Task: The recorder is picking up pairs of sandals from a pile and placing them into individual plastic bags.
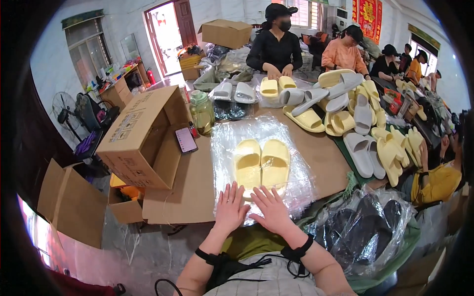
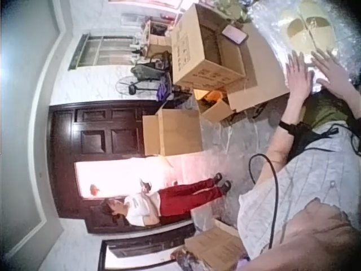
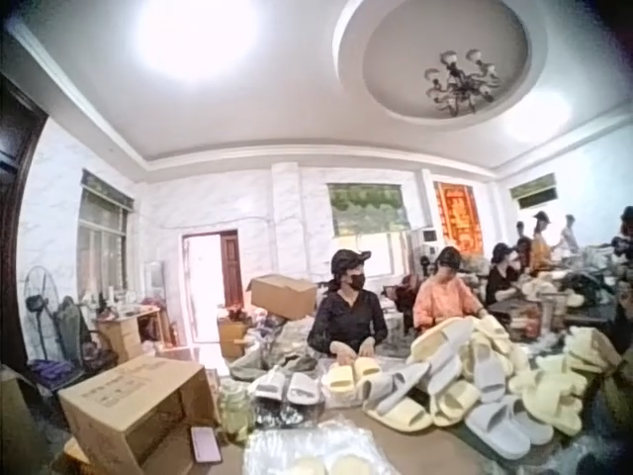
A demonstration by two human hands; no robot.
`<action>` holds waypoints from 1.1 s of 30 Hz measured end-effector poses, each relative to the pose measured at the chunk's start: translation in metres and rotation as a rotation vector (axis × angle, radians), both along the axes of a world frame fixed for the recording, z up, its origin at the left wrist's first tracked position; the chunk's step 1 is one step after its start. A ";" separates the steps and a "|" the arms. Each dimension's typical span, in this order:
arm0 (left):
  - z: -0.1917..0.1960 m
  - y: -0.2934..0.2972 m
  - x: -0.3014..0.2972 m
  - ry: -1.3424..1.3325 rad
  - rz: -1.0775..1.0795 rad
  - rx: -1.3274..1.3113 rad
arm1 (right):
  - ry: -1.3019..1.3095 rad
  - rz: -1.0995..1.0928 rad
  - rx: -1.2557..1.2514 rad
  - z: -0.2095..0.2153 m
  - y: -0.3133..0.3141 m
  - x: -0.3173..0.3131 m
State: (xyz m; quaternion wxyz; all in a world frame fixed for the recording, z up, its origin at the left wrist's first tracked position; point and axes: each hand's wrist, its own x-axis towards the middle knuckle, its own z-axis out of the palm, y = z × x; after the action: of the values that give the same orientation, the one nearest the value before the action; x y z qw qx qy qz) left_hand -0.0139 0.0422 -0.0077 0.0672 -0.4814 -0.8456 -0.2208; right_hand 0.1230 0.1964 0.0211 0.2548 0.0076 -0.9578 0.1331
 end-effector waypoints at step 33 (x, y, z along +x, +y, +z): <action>-0.005 -0.001 -0.002 -0.026 0.043 -0.011 | 0.048 -0.303 0.002 -0.017 0.037 -0.030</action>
State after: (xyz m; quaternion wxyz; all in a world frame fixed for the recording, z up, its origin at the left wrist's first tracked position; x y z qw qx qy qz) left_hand -0.0154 0.0409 -0.0129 0.0582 -0.4607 -0.8577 -0.2208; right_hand 0.0929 0.2330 0.0040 0.2946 -0.1337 -0.9417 0.0921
